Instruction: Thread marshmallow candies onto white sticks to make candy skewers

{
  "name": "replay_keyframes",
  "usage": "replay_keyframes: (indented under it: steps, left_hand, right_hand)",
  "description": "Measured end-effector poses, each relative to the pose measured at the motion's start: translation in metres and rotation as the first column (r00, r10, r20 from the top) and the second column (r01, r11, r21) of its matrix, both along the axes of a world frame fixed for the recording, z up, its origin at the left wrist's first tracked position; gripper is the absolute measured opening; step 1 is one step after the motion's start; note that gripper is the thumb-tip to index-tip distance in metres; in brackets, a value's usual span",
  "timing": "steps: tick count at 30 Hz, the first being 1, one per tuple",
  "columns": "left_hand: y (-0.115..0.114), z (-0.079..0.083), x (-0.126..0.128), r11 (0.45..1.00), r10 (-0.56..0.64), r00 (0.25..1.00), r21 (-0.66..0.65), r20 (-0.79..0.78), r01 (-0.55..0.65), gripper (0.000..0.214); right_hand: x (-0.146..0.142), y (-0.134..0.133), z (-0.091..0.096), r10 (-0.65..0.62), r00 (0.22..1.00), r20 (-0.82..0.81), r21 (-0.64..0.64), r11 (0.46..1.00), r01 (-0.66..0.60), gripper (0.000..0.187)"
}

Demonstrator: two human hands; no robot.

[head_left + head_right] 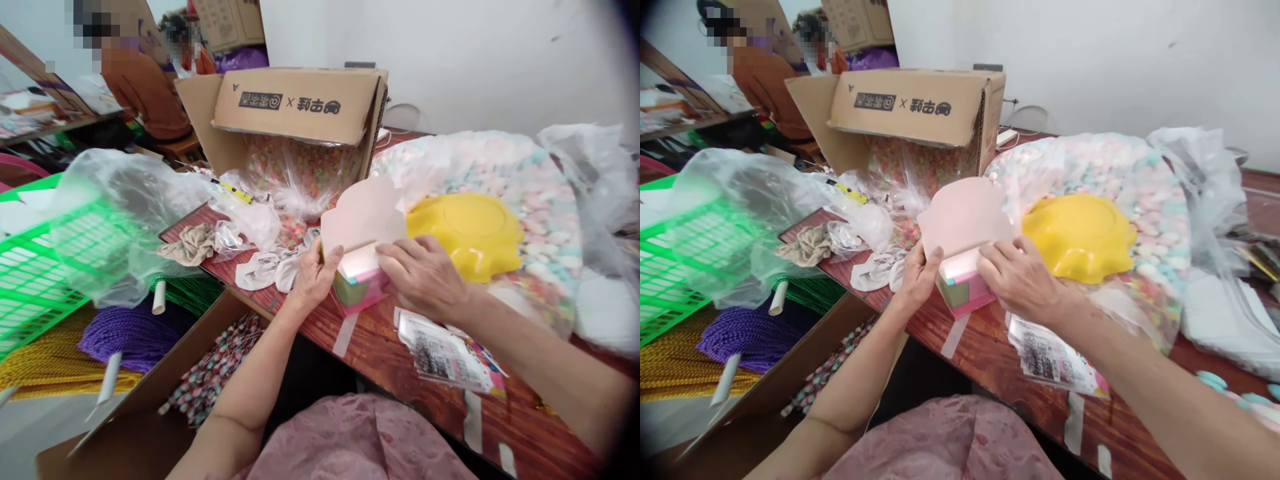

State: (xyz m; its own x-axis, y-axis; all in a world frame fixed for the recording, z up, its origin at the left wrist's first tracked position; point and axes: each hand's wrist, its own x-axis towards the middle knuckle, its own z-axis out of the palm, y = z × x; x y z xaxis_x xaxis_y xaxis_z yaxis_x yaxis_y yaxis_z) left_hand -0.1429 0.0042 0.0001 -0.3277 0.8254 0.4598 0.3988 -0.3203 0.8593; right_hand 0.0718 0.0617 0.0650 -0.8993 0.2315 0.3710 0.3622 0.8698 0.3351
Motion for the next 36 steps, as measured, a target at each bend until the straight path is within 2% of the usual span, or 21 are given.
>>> replay_keyframes:
  steps: [2, 6, 9, 11, 13, 16, 18, 20, 22, 24, 26, 28, 30, 34, 36]
  left_hand:
    - [-0.002, 0.0, -0.002, 1.0, -0.019, 0.998, -0.015, 0.06, 0.02, 0.042]
    - [-0.006, 0.004, -0.003, 0.999, -0.031, 0.994, -0.023, 0.102, 0.033, 0.041]
    - [-0.007, 0.009, -0.001, 0.998, -0.068, 0.993, 0.008, 0.092, 0.067, 0.043]
    - [-0.008, 0.011, 0.002, 0.993, -0.113, 0.991, 0.034, 0.076, 0.111, 0.053]
    - [-0.01, 0.012, 0.006, 0.992, -0.109, 0.994, 0.067, 0.02, 0.107, 0.068]
    - [-0.018, 0.017, 0.011, 0.985, 0.065, 0.982, 0.169, -0.176, -0.035, 0.082]
    - [-0.031, 0.024, 0.014, 0.942, 0.228, 0.912, 0.313, -0.341, -0.119, 0.082]
    - [-0.051, 0.035, 0.019, 0.877, 0.36, 0.811, 0.463, -0.462, -0.126, 0.08]
    - [-0.078, 0.046, 0.026, 0.846, 0.391, 0.749, 0.529, -0.535, -0.064, 0.074]
    - [-0.103, 0.055, 0.036, 0.884, 0.229, 0.752, 0.455, -0.618, 0.105, 0.055]
    - [-0.118, 0.058, 0.05, 0.906, -0.019, 0.736, 0.299, -0.677, 0.299, 0.034]
    - [-0.121, 0.054, 0.063, 0.9, -0.185, 0.704, 0.169, -0.685, 0.401, 0.037]
    - [-0.117, 0.046, 0.074, 0.901, -0.248, 0.672, 0.089, -0.698, 0.424, 0.047]
    - [-0.11, 0.029, 0.081, 0.903, -0.299, 0.605, -0.013, -0.738, 0.43, 0.024]
    - [-0.11, 0.025, 0.08, 0.899, -0.318, 0.601, -0.031, -0.733, 0.437, 0.016]
  right_hand:
    - [0.025, -0.015, -0.005, 0.059, 0.988, -0.141, 0.035, 0.998, -0.054, 0.01]
    - [0.065, -0.049, -0.025, 0.095, 0.942, -0.321, 0.068, 0.995, -0.077, 0.022]
    - [0.079, -0.071, -0.042, 0.068, 0.917, -0.393, 0.03, 0.998, -0.061, 0.03]
    - [0.082, -0.081, -0.05, 0.03, 0.908, -0.419, 0.017, 1.0, -0.025, 0.037]
    - [0.082, -0.086, -0.056, -0.006, 0.897, -0.442, 0.022, 1.0, 0.018, 0.043]
    - [0.079, -0.087, -0.061, -0.049, 0.883, -0.466, 0.017, 0.998, 0.064, 0.045]
    - [0.078, -0.086, -0.063, -0.056, 0.868, -0.493, 0.005, 0.998, 0.067, 0.046]
    - [0.078, -0.087, -0.065, -0.057, 0.851, -0.522, -0.012, 0.998, 0.06, 0.044]
    - [0.081, -0.092, -0.067, -0.078, 0.834, -0.546, -0.032, 0.997, 0.073, 0.041]
    - [0.085, -0.099, -0.071, -0.114, 0.823, -0.557, -0.055, 0.993, 0.1, 0.038]
    - [0.09, -0.107, -0.076, -0.143, 0.811, -0.568, -0.073, 0.99, 0.123, 0.034]
    - [0.094, -0.114, -0.08, -0.148, 0.785, -0.602, -0.065, 0.989, 0.136, 0.026]
    - [0.096, -0.12, -0.083, -0.138, 0.749, -0.648, -0.037, 0.988, 0.15, 0.019]
    - [0.099, -0.126, -0.081, -0.165, 0.744, -0.647, -0.038, 0.982, 0.185, 0.015]
    - [0.099, -0.127, -0.078, -0.185, 0.757, -0.627, -0.062, 0.98, 0.189, 0.014]
